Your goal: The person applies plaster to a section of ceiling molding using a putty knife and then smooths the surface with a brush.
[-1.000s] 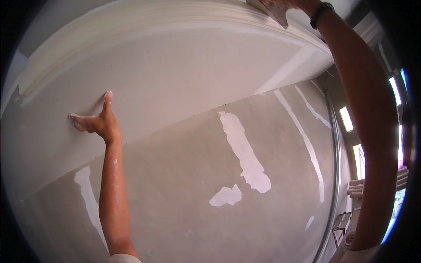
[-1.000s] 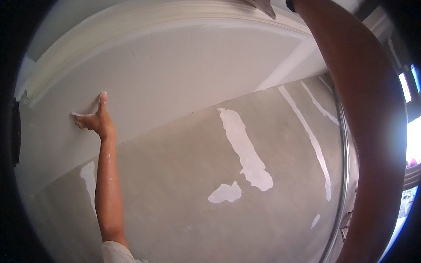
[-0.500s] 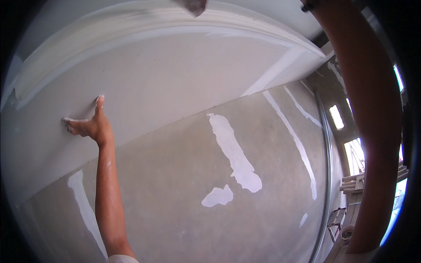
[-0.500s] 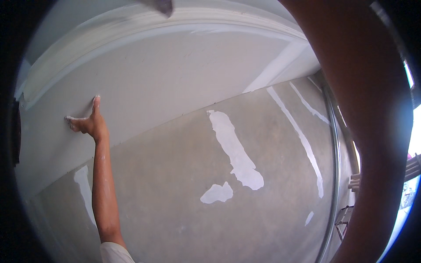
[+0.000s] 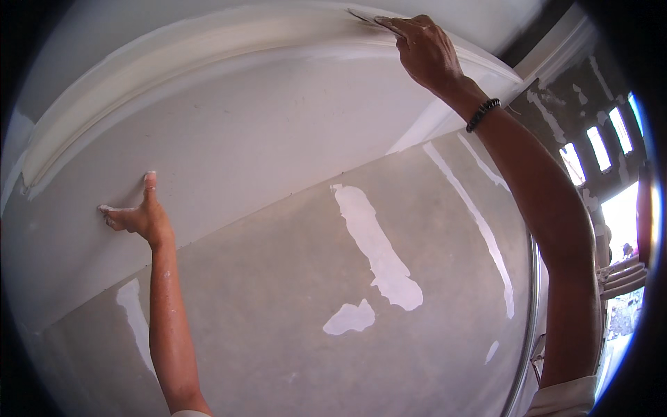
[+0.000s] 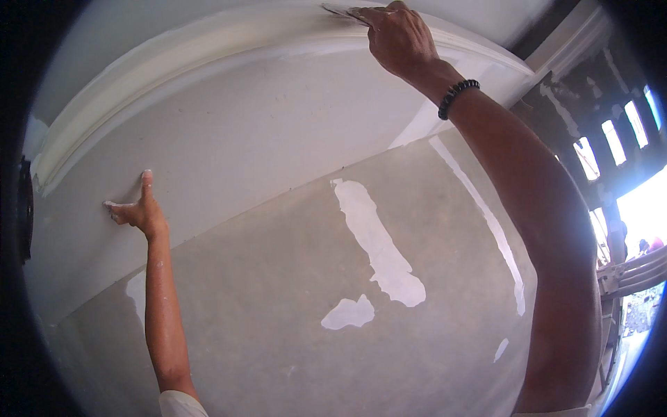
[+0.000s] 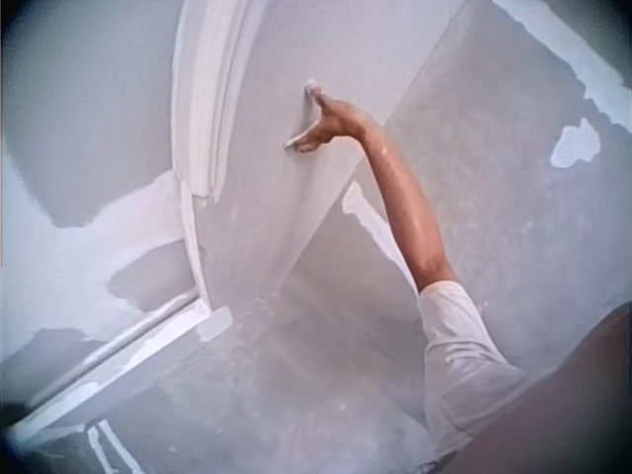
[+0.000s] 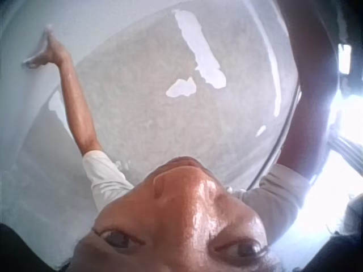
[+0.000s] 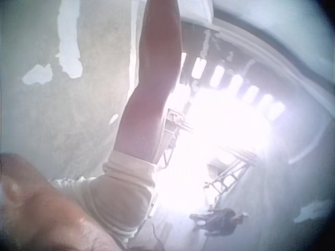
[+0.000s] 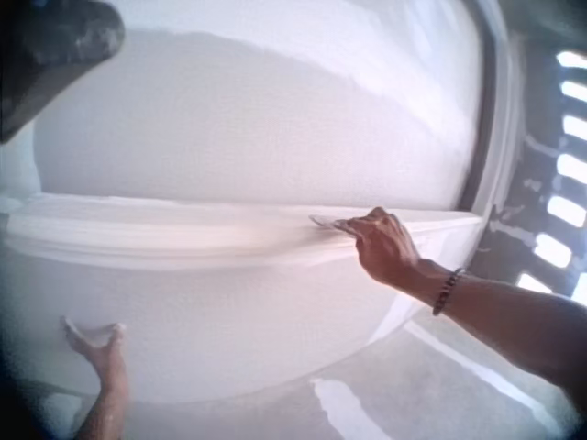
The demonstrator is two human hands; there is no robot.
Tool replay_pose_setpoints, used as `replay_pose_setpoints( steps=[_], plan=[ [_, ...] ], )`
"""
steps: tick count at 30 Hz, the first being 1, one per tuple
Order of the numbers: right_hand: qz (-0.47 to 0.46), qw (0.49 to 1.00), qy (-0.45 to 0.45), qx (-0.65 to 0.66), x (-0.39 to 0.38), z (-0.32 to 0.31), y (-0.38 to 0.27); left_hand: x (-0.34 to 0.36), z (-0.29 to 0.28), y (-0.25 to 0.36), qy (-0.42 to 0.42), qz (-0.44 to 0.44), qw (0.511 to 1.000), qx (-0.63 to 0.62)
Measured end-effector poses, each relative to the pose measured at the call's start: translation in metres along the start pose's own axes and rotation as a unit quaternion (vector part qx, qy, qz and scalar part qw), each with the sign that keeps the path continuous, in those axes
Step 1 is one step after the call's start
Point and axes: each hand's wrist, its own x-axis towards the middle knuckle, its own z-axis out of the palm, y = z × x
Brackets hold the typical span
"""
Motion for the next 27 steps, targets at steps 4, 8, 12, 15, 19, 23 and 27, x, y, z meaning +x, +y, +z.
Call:
replay_pose_setpoints(
  steps=[4,8,12,15,19,23,27],
  plan=[
    [-0.004,1.0,-0.019,-0.024,-0.016,-0.01,0.0,0.002,-0.003,-0.011,-0.009,0.002,1.0,0.007],
    [0.013,0.993,-0.03,-0.113,-0.008,-0.026,0.062,0.002,-0.006,-0.01,-0.003,0.013,1.0,-0.003],
    [-0.208,0.842,-0.295,-0.401,0.072,-0.026,0.091,0.002,-0.005,-0.004,-0.013,0.013,1.0,-0.024],
    [-0.123,0.907,-0.347,-0.206,0.104,-0.002,0.074,0.0,-0.003,-0.006,-0.021,0.006,0.999,-0.027],
    [-0.007,0.924,-0.372,-0.088,0.132,-0.023,-0.017,0.002,0.004,-0.005,-0.01,0.001,1.0,-0.009],
    [-0.022,0.939,-0.343,-0.036,0.133,-0.028,-0.071,0.0,0.0,-0.003,-0.015,-0.009,1.0,-0.004],
    [-0.044,0.96,-0.278,-0.011,0.11,-0.039,-0.078,0.002,-0.003,-0.008,0.001,-0.005,1.0,0.015]
  ],
)
